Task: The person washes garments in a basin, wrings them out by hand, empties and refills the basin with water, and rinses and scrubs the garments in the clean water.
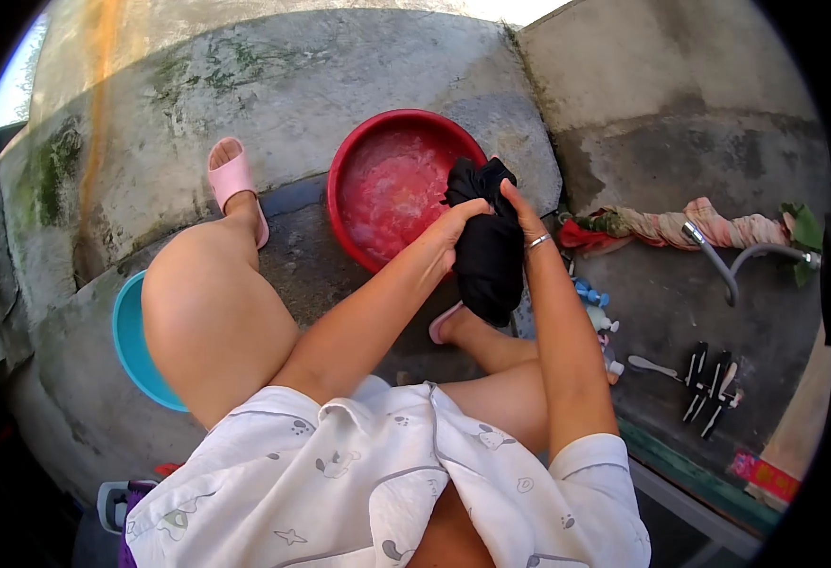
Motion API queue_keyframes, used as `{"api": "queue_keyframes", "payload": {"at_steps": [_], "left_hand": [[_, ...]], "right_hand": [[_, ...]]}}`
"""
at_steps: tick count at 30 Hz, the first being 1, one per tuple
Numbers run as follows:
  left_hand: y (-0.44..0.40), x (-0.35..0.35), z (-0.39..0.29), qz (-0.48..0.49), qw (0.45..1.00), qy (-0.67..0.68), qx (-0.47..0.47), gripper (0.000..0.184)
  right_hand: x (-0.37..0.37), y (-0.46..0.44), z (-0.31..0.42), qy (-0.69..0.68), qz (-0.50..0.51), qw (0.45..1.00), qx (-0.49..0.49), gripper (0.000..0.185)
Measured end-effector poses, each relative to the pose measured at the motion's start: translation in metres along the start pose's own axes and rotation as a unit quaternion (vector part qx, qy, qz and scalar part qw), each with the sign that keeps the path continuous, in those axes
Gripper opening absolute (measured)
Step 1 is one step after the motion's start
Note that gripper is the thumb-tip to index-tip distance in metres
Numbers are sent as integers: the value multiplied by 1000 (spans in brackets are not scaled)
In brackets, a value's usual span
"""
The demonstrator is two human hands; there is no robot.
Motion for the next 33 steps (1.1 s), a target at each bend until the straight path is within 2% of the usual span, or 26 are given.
{"api": "queue_keyframes", "payload": {"at_steps": [2,4,5,6,8,9,10,12,13,15,17,20,22,24,25,26,27,28,29,31,32,33], "left_hand": [[-10,-6,7,18,999,-17,-22,38],[-5,-5,5,25,999,-23,-30,36],[-2,-6,2,17,999,-30,-29,35],[0,-7,1,9,999,-38,-28,34],[-15,-21,-2,11,996,-90,3,34],[-14,-20,-9,14,989,-142,35,34],[-13,-20,-8,14,989,-141,38,34],[-5,-15,-15,22,981,-144,128,37],[-3,-12,-16,23,981,-144,128,37],[6,2,-27,67,940,-207,262,41],[9,6,-27,84,935,-209,276,42],[14,14,-28,120,915,-221,315,44],[25,23,-26,143,902,-230,337,46],[30,22,-22,104,927,-202,300,53],[30,22,-21,106,926,-205,299,53],[24,20,-15,115,948,-181,234,56],[21,18,-8,122,966,-157,168,60],[33,28,-9,124,965,-159,168,60],[44,36,-9,104,969,-168,150,63],[52,42,-4,83,971,-178,133,66],[52,48,-5,113,950,-232,176,67],[57,56,-5,142,923,-284,218,67]], "right_hand": [[5,-7,7,18,33,999,-17,89],[31,-4,18,105,138,985,-4,90],[34,-5,16,126,124,984,12,75],[36,-7,15,126,124,984,13,75],[33,-16,15,279,75,957,-9,41],[34,-20,11,281,77,957,-8,41],[27,-25,7,314,35,949,-15,34],[21,-29,6,378,-53,924,-28,25],[23,-27,10,376,-83,922,-44,23],[17,-30,11,356,-106,926,-62,22],[10,-32,14,312,-118,939,-81,16],[21,-17,31,300,-172,937,-48,14],[17,-13,36,308,-204,928,-43,19],[11,-3,51,361,-302,873,-126,30],[16,6,61,433,-314,828,-167,40],[15,10,61,432,-316,828,-169,40],[15,18,66,445,-342,797,-221,40],[16,26,71,456,-368,763,-273,41],[13,30,71,481,-354,750,-284,38],[14,34,69,460,-330,760,-320,36],[16,36,70,439,-303,768,-354,36],[18,36,68,418,-249,816,-312,41]]}}
Point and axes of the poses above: each hand's wrist, its own y-axis away from the middle knuckle, its own x-axis out of the palm, z = x × y, the point moved 6 cm from there along -y, towards the middle knuckle, and after that the axes turned 9 degrees about y, right-handed, at the moved point
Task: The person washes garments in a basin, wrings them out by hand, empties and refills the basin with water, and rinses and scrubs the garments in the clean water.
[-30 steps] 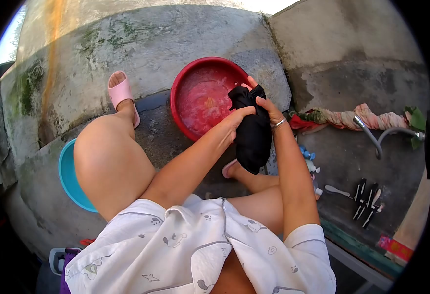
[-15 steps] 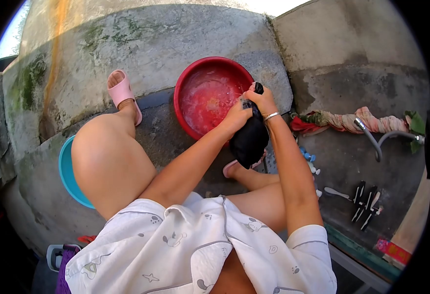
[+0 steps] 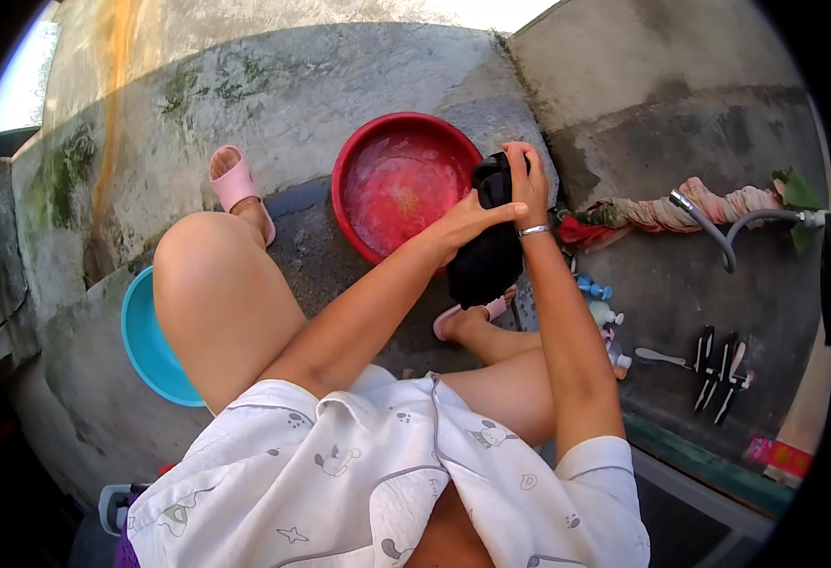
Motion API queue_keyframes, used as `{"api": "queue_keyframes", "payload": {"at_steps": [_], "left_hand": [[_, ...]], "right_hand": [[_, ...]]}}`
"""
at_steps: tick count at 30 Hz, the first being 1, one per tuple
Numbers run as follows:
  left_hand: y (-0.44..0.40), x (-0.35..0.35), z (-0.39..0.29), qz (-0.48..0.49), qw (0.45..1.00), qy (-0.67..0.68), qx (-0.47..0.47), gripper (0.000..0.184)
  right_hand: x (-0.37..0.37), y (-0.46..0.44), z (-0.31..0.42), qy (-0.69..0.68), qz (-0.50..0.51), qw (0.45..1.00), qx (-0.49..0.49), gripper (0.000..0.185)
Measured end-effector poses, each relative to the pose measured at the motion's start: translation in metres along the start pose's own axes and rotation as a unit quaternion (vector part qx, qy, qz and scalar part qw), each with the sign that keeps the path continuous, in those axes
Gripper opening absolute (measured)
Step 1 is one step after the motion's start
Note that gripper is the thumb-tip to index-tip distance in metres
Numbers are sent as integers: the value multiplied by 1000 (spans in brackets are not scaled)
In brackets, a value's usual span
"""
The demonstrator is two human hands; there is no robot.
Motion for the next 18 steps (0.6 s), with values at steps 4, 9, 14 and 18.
{"api": "queue_keyframes", "payload": {"at_steps": [4,9,14,18], "left_hand": [[7,10,5,32,998,6,-45,65],[-8,4,-15,-55,993,59,81,43],[-22,-2,-83,-142,958,119,219,25],[-29,21,-113,-108,953,68,273,29]], "right_hand": [[3,16,7,-332,155,920,140,59],[-30,27,-2,-312,58,937,147,67],[-9,68,-7,-324,177,861,349,77],[16,42,37,-603,119,736,285,62]]}}
Point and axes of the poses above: each hand's wrist, its own y-axis away from the middle knuckle, its own x-axis out of the palm, z = x × y, the point moved 6 cm from there along -y, towards the middle knuckle, and after that the axes turned 9 degrees about y, right-handed, at the moved point
